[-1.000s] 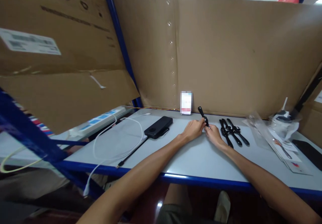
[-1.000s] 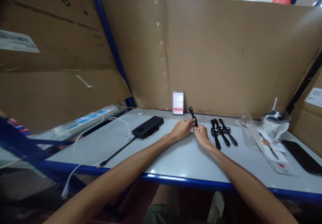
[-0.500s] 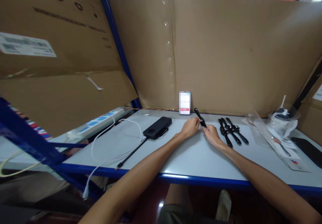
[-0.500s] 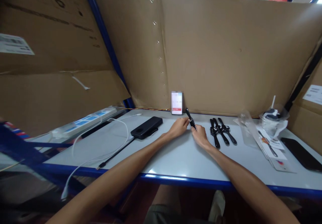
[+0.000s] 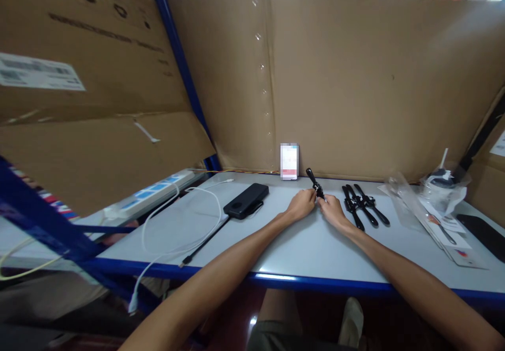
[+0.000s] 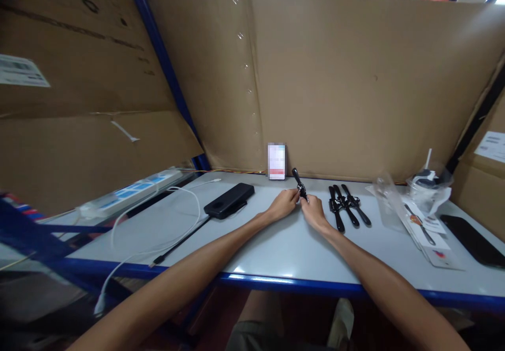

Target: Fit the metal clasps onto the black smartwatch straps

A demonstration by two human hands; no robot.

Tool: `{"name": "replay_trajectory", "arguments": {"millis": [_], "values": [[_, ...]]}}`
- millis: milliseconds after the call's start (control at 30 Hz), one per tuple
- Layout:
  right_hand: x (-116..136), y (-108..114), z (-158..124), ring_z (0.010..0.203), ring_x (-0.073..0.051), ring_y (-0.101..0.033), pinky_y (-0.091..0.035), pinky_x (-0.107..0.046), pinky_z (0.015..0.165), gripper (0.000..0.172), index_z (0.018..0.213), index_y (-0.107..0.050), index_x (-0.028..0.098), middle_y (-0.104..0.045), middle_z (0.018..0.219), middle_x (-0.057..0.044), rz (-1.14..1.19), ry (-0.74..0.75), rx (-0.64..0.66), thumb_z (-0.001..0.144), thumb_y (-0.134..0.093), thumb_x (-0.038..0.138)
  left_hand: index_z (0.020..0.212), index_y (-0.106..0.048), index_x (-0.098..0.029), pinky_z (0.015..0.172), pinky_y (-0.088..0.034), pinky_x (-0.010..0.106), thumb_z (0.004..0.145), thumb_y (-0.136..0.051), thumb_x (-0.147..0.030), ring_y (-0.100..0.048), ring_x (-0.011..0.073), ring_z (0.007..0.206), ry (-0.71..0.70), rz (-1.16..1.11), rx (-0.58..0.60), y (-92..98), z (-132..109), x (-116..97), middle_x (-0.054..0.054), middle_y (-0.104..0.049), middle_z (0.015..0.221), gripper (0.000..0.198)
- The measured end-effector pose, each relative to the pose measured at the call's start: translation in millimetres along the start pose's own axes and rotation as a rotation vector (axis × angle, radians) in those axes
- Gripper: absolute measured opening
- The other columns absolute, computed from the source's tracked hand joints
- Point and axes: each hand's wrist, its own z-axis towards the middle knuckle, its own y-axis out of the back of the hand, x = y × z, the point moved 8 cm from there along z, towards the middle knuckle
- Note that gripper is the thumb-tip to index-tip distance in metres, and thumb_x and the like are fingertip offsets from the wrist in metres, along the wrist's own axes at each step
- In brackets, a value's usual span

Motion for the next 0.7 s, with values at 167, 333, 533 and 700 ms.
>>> {"name": "replay_trajectory", "arguments": {"millis": [167,333,533,700], "values": [[-1.2,-1.3,0.7,0.061,-0.017,-0.055,-0.037,-0.024,0.058,0.028,0.066,-0.059,0.017,-0.058,0.058,-0.003,0.006,0.003,-0.006,0.088,-0.047,0.029,0.089,-0.066,-0.017,0.068,-0.039,0.028,0.097,-0.035,-0.030,-0.063,0.0218,0.082,0.002,0.013,-0.001,-0.2,-0.2,-0.1,0.012,-0.071,0.087,0.034],[-2.0,-1.5,1.2,0.059,-0.016,-0.053,-0.035,-0.024,0.057,0.026,0.066,-0.057,0.018,-0.056,0.056,-0.002,0.016,-0.001,-0.003,0.087,-0.047,0.029,0.089,-0.066,-0.017,0.068,-0.039,0.028,0.096,-0.035,-0.030,-0.063,0.0217,0.080,-0.006,0.007,0.000,-0.5,-0.5,-0.7,0.012,-0.071,0.087,0.034],[-3.0,-2.7,1.5,0.057,-0.014,-0.049,-0.032,-0.023,0.055,0.025,0.065,-0.055,0.018,-0.052,0.055,0.000,0.057,-0.003,0.015,0.086,-0.046,0.029,0.075,-0.063,-0.016,0.065,-0.039,0.027,0.089,-0.044,-0.030,-0.058,0.0179,0.071,0.040,-0.197,-0.034,5.3,0.8,-1.3,0.007,-0.065,0.074,0.027],[-4.2,-4.4,1.6,0.055,-0.014,-0.047,-0.030,-0.023,0.054,0.024,0.067,-0.055,0.018,-0.050,0.054,0.001,0.094,-0.010,0.023,0.084,-0.045,0.030,0.073,-0.052,-0.017,0.043,-0.019,0.021,0.088,-0.045,-0.036,-0.027,0.0069,0.039,0.272,-0.859,0.184,-9.1,-4.0,2.8,-0.007,-0.032,0.047,0.026]]}}
